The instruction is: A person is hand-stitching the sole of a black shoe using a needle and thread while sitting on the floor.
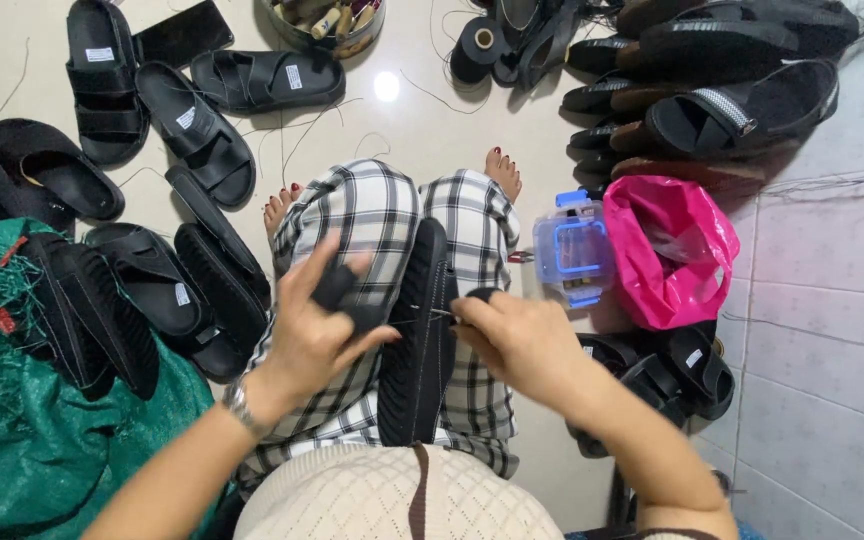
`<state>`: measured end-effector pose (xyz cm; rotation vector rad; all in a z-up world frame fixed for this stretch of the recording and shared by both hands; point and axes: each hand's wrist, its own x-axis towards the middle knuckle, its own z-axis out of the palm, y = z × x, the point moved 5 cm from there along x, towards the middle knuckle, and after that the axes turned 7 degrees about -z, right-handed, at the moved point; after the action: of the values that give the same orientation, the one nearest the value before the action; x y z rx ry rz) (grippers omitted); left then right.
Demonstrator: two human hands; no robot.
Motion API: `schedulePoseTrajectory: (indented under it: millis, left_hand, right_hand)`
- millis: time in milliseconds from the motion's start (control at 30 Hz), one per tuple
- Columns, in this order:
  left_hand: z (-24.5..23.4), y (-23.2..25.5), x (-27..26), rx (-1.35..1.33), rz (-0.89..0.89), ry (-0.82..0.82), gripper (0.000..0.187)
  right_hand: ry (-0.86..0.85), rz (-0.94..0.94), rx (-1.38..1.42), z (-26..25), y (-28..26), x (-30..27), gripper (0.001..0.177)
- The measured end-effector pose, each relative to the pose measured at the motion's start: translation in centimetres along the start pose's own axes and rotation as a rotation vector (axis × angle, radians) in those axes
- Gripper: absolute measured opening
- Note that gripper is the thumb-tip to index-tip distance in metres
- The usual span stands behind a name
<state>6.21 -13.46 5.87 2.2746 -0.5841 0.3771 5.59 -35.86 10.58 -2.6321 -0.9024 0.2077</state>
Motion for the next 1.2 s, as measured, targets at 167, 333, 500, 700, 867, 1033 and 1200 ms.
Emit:
schedulePoseTrajectory:
  millis: [167,333,500,700,867,1033,1200]
  left_hand:
    - [-0.1,0.3,-2.3,-0.97,-0.704,-0.278,0.021]
    - [3.4,0.3,-3.5,-1.151,-1.074,-0.378,0.031]
    - [2.6,1.7,-2.5,-0.597,-0.726,-0.304,0.031]
    - [4.4,3.2,-4.9,-0.157,-0.571,-0.227,0.054]
    - [1.7,3.5,-1.7,-0.358,-0.463,-0.19,0.08]
    - [2.4,4.0,-1.0,-0.362,-0.405,-0.245,0.106]
    - [3.6,3.7,-1.3,-0.232,-0.426,-0.238,0.09]
  right_hand:
    - [-0.062,-0.017,-0.183,1.0,-1.0,0.1,0.006]
    - [-0.031,-0.096,-0.109,0.2,-1.1,0.9,0.005]
    - [0.031,-0.16,-0.122,0.7,-0.5,0.3,0.026]
    - [-0.106,-0.046,-0.125,-3.0,-3.2,-0.9,0.058]
    - [-0.166,-0.021,-0.122,-2.9,-3.0,-0.7,0.059]
    - [-0.156,-0.032,-0.04,-2.7,-2.4,0.2,0.06]
    - [-0.31,0.215,-0.27,-7.0,-0.6,-4.8,0.079]
